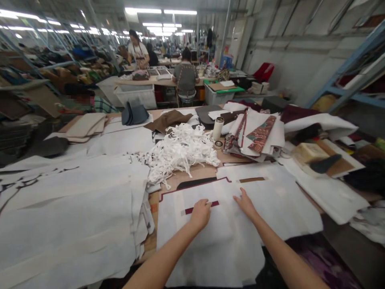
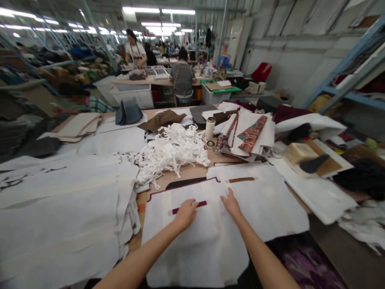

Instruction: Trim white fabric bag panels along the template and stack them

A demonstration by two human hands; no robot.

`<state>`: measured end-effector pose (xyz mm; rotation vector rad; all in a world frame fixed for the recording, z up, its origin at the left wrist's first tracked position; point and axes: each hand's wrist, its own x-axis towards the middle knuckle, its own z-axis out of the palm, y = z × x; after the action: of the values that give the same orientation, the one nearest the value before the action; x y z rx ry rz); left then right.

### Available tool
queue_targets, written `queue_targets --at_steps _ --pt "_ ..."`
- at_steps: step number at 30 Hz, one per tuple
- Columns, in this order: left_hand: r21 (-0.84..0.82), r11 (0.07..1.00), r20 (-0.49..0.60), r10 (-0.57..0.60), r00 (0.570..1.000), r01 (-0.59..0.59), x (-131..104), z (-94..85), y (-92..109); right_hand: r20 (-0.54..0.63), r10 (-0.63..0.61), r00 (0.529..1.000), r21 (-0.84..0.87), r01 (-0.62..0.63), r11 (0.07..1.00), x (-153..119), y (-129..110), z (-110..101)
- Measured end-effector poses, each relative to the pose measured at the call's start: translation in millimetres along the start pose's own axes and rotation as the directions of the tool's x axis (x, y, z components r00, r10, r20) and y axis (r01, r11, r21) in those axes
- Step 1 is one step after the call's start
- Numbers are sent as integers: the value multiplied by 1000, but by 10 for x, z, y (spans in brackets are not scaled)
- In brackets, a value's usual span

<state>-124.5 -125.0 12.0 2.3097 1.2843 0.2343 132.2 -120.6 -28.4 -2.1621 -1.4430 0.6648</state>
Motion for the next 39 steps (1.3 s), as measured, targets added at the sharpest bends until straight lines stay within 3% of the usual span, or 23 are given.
queue_targets --at_steps 3,9,14,18,22,26,39 --pt "137 989 -30 69 997 -65 416 145 40 3 86 996 -53 -85 995 191 -84 41" --pt "271 946 24 181 983 -181 977 292 77 23 40 999 -126 -37 991 572 -240 97" --pt "346 906 53 241 969 -244 1265 287 129 -44 -47 998 -146 41 989 690 -263 230" --pt "326 906 82 257 963 -270 1456 294 179 -178 -233 956 -193 198 961 642 -191 327" --pt "313 911 74 257 964 -267 1562 329 175 -225 -377 898 -267 316 911 574 -101 390" --pt "286 918 54 272 961 -276 1591 327 150 -193 -469 862 -379 376 846 547 -77 400" --pt "324 894 30 315 948 -308 1625 346 100 -176 -582 794 -459 456 762 487 -38 411"
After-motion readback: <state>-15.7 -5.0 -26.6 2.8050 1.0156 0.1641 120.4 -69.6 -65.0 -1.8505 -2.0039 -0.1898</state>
